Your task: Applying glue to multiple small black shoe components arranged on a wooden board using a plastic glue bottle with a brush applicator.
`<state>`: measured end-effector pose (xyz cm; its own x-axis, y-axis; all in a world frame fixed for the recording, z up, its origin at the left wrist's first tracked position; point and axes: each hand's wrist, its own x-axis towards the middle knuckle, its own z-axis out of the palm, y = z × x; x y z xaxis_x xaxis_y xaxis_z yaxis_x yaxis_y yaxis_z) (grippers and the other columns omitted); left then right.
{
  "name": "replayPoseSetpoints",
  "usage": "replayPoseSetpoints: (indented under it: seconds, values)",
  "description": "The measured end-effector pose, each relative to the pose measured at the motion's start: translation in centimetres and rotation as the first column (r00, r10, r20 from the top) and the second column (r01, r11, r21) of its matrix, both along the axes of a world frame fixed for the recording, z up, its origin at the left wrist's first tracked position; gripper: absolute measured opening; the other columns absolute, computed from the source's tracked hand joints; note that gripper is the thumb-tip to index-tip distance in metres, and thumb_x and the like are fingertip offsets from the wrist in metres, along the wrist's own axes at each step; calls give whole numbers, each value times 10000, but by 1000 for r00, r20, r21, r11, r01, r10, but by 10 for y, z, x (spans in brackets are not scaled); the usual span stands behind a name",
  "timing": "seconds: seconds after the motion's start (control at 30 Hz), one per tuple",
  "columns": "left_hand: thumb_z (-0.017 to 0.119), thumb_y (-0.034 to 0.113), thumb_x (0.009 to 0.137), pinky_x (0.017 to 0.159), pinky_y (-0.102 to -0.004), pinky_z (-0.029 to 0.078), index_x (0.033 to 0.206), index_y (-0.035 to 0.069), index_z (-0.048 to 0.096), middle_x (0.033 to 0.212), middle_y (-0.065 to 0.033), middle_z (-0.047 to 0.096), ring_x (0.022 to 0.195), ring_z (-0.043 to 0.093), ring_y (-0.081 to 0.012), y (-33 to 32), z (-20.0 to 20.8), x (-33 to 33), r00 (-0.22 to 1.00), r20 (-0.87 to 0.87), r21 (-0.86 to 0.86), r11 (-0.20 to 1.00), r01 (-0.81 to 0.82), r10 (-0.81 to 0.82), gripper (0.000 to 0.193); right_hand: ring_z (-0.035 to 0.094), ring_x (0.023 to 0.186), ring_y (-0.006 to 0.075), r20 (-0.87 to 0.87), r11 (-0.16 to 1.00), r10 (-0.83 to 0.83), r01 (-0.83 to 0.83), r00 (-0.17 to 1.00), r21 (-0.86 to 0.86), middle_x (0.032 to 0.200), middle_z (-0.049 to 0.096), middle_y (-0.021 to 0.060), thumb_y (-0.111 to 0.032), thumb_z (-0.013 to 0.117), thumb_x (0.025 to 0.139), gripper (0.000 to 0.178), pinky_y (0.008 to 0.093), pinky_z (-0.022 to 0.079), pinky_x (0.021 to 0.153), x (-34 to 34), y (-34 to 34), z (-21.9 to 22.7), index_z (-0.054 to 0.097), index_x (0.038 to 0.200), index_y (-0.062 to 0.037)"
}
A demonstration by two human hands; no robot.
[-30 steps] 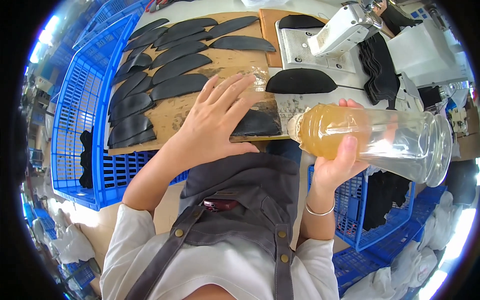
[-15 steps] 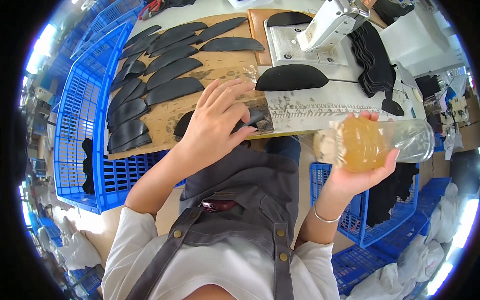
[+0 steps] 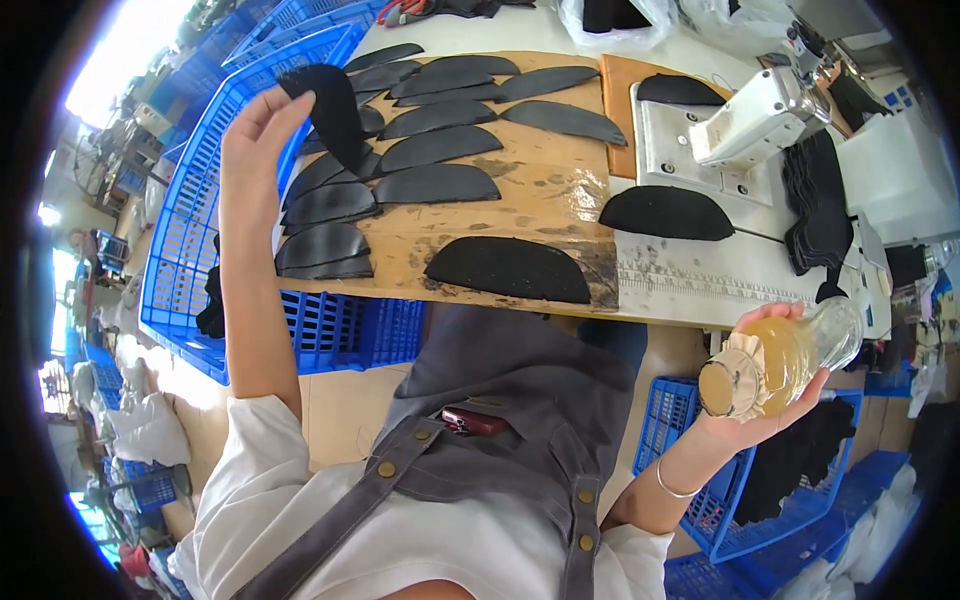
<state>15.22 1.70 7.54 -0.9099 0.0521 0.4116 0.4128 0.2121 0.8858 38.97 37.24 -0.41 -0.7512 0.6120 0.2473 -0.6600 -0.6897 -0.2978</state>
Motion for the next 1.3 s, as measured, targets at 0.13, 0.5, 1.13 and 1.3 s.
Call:
replayPoseSetpoints:
  seconds: [0.13, 0.5, 1.13, 1.3]
  values:
    - [696, 211, 741, 778, -283, 447, 799, 50, 661, 960, -100, 644, 896, 594, -197, -3, -4, -44, 831, -526, -287, 882, -373, 180, 174, 484, 1094, 271, 52, 996, -3, 7, 999, -85, 1163, 501, 172, -303, 535, 861, 511, 405, 331, 1027, -5, -3, -5, 411, 1210, 49]
    - [678, 323, 700, 704, -298, 473, 855, 3, 683, 813, -115, 662, 739, 618, -192, 0, -11, -93, 952, -173, -281, 913, -295, 254, 355, 468, 1115, 276, 112, 995, -63, 71, 992, -72, 1177, 487, 183, -301, 543, 865, 512, 413, 348, 1020, 13, 14, -18, 398, 1223, 36]
    - [710, 218, 731, 937, -396, 361, 755, 80, 596, 1095, -68, 564, 1089, 480, -273, 57, -64, -73, 913, -142, -827, 552, 103, -382, 180, 477, 1102, 268, 133, 990, 0, 18, 991, -141, 1174, 490, 163, -299, 548, 868, 474, 400, 344, 1023, 15, 2, -25, 430, 1225, -9]
    - [730, 319, 699, 892, -388, 369, 729, 66, 580, 968, -51, 563, 1005, 505, -250, 45, -50, -64, 930, -240, -931, 336, -140, -277, 295, 476, 1100, 270, 122, 989, 73, -56, 990, -137, 1167, 489, 153, -303, 557, 863, 483, 394, 347, 1020, 10, -8, -22, 432, 1232, -18]
